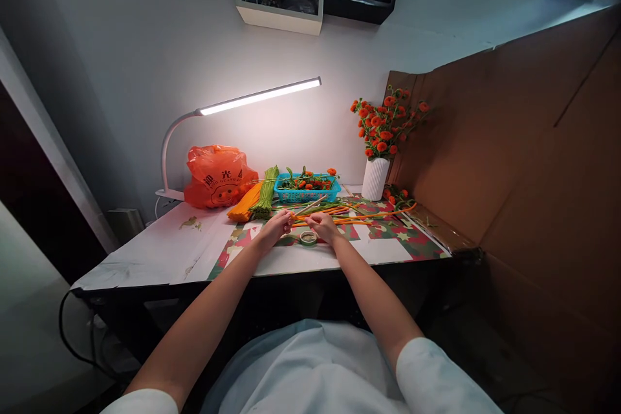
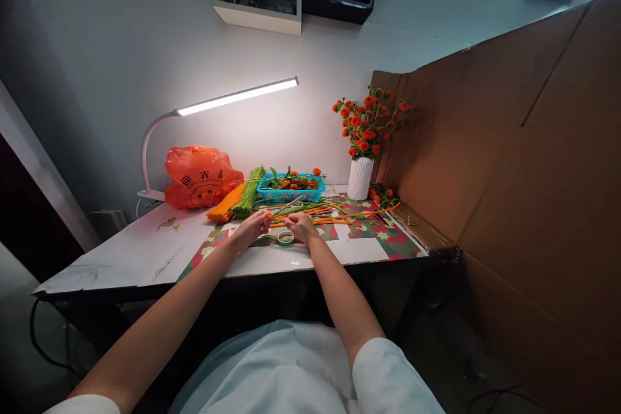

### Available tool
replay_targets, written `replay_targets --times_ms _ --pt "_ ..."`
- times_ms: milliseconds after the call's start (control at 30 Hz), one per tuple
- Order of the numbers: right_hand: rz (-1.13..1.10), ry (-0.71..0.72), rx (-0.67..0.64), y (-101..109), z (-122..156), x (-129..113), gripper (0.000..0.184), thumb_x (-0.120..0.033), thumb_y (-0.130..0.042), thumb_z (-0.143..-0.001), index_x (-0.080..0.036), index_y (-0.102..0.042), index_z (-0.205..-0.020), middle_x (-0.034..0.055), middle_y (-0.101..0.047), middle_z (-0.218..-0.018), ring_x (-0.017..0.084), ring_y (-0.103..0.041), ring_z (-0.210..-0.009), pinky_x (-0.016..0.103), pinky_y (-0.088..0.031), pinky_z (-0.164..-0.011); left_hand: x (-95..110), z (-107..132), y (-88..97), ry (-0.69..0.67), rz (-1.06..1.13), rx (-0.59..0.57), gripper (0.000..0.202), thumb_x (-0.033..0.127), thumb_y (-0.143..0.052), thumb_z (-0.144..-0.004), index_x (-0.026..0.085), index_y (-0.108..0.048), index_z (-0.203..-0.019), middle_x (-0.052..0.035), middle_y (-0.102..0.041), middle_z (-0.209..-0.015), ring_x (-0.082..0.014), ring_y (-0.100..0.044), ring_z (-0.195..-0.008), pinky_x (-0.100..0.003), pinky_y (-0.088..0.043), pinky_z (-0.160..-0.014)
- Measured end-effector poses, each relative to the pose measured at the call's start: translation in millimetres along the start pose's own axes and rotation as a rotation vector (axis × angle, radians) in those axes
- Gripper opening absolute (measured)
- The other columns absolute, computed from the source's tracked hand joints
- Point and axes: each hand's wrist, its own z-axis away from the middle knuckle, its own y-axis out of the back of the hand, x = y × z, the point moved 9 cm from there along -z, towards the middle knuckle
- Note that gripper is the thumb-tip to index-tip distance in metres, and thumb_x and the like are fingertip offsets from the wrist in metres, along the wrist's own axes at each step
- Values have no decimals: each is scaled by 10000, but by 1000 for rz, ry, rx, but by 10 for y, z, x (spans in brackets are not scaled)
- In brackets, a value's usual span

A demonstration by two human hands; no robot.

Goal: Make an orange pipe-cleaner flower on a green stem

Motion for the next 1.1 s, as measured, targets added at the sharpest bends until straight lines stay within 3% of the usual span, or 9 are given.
replay_targets --times_ms 233,467,633,700,767,900,1000,1100 --pt "-7 35 12 -19 -36 29 401 -454 -484 -783 -199 -355 -501 -45 -323 -522 99 -333 -525 230 -270 -518 13 6 -1 12 37 -22 220 299 -670 -713 172 -508 -790 66 -355 -602 -66 -309 -493 -192 -269 -489" --pt "-34 45 -14 -65 -63 24 362 -462 -517 -773 -183 -499 -543 -33 -425 -534 108 -403 -540 230 -310 -528 71 37 -15 -9 20 -27 206 246 -608 -688 192 -501 -856 76 -343 -588 -80 -290 -485 -214 -271 -508" --pt "-121 49 -13 122 -145 -13 359 -500 -599 -734 -166 -606 -603 -1 -537 -605 123 -464 -582 233 -331 -531 10 23 -43 2 -39 -94 256 235 -618 -677 209 -476 -888 71 -400 -623 -87 -335 -515 -217 -276 -531" --pt "-105 17 -92 189 -216 -39 383 -529 -617 -724 -160 -645 -626 6 -559 -603 121 -457 -550 237 -314 -507 -30 11 -57 -4 -92 -129 257 249 -621 -698 217 -471 -904 65 -421 -657 -91 -364 -544 -217 -275 -541" --pt "-31 42 -183 243 -290 -154 389 -532 -645 -715 -153 -677 -634 16 -586 -601 125 -478 -553 243 -322 -522 -55 6 -70 -20 -162 -158 252 252 -616 -715 222 -476 -922 60 -429 -688 -96 -393 -581 -217 -288 -564" --pt "327 261 -146 355 -370 -616 317 -430 -649 -793 -155 -705 -647 12 -607 -607 113 -478 -596 259 -297 -614 -73 4 -55 -52 -322 -159 237 278 -599 -744 227 -488 -947 54 -454 -719 -111 -436 -638 -223 -314 -600" --pt "557 404 -115 246 -303 -947 236 -303 -642 -841 -158 -696 -662 10 -642 -666 121 -508 -685 289 -261 -719 -72 -31 -33 -97 -378 -143 273 336 -606 -764 227 -489 -985 47 -497 -748 -123 -476 -690 -229 -346 -640" --pt "695 469 -72 107 -193 -1141 268 -279 -589 -887 -155 -683 -669 21 -657 -726 129 -505 -713 302 -229 -738 -45 -94 -17 -197 -369 -134 360 409 -631 -756 214 -484 -1021 23 -553 -801 -146 -524 -769 -257 -393 -721"
